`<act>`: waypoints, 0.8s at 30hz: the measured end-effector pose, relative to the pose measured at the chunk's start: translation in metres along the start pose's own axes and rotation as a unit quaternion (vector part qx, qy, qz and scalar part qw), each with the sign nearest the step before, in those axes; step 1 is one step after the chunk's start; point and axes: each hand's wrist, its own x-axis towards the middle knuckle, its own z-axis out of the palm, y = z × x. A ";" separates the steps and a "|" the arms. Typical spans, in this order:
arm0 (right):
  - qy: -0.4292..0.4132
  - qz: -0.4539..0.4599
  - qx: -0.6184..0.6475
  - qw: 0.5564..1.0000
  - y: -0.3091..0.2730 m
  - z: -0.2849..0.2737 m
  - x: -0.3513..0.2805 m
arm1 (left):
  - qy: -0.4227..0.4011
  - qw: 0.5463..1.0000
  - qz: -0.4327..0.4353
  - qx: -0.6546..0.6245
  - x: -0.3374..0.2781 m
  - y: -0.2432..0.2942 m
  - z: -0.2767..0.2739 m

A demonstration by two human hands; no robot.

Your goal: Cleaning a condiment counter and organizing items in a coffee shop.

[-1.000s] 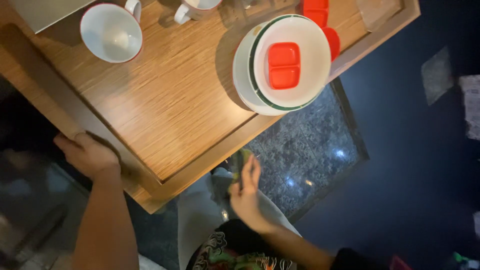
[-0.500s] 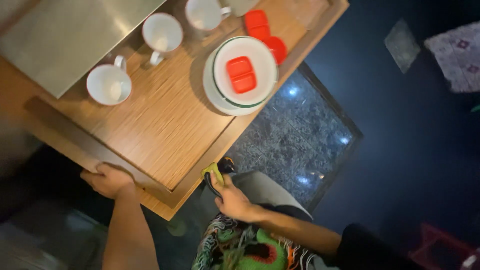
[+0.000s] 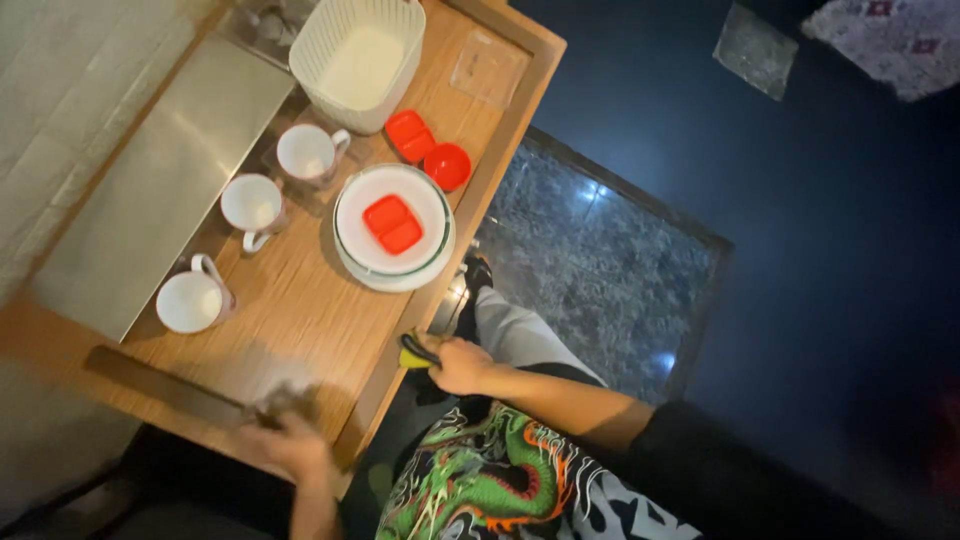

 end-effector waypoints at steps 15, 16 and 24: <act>0.333 -0.008 0.179 0.926 0.350 -0.227 0.182 | -0.167 0.972 -0.083 0.140 -0.051 0.214 0.091; 0.374 0.065 0.227 0.897 0.354 -0.266 0.193 | -0.155 0.972 -0.087 0.151 -0.049 0.220 0.096; 0.442 0.160 0.211 0.857 0.410 -0.395 0.271 | -0.204 0.945 -0.089 0.238 -0.048 0.228 0.084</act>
